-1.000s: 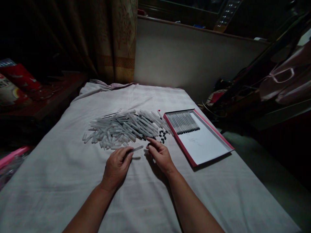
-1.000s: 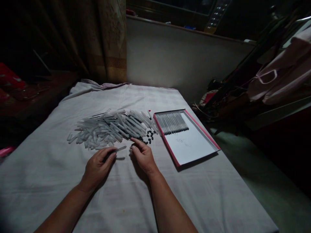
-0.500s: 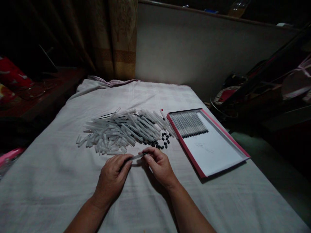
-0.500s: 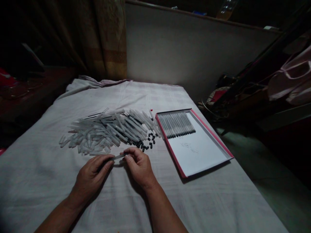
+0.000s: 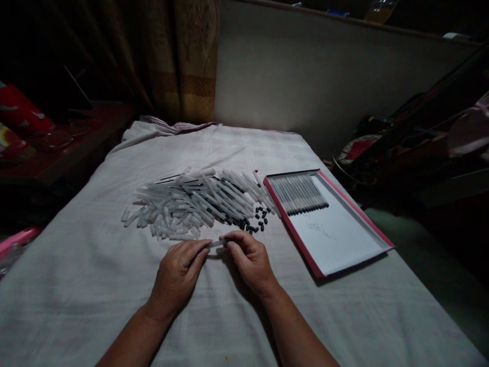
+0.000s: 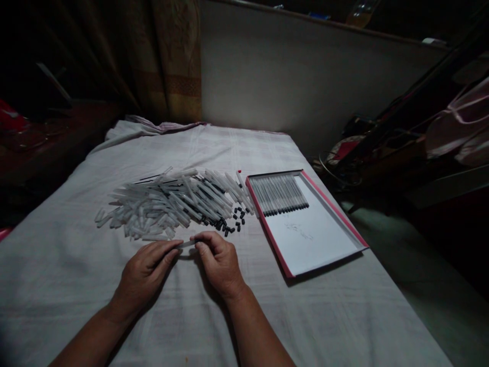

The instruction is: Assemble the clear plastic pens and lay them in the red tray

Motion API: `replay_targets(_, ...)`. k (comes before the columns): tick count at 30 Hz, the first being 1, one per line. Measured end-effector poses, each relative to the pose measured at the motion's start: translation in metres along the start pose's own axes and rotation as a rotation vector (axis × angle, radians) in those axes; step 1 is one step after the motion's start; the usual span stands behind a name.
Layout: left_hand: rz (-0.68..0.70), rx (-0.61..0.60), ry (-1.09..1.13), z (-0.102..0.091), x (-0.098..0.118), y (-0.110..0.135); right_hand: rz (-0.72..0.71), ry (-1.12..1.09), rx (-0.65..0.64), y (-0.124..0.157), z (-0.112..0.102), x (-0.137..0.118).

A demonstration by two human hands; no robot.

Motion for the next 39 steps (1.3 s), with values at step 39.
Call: replay_targets(39,0.046,-0.034,-0.038,-0.0023,0.004,-0.0025,0.038,0.141,-0.037,-0.0014,-0.0075,0.0016)
Point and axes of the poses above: each hand's wrist, its own y-axis away from the middle knuckle, its own z-axis out of the palm, x = y × z, the point moved 1 cm from there along -y, towards the middle knuckle, and after that the axes turned 8 degrees about z, right-handed, at the moved point
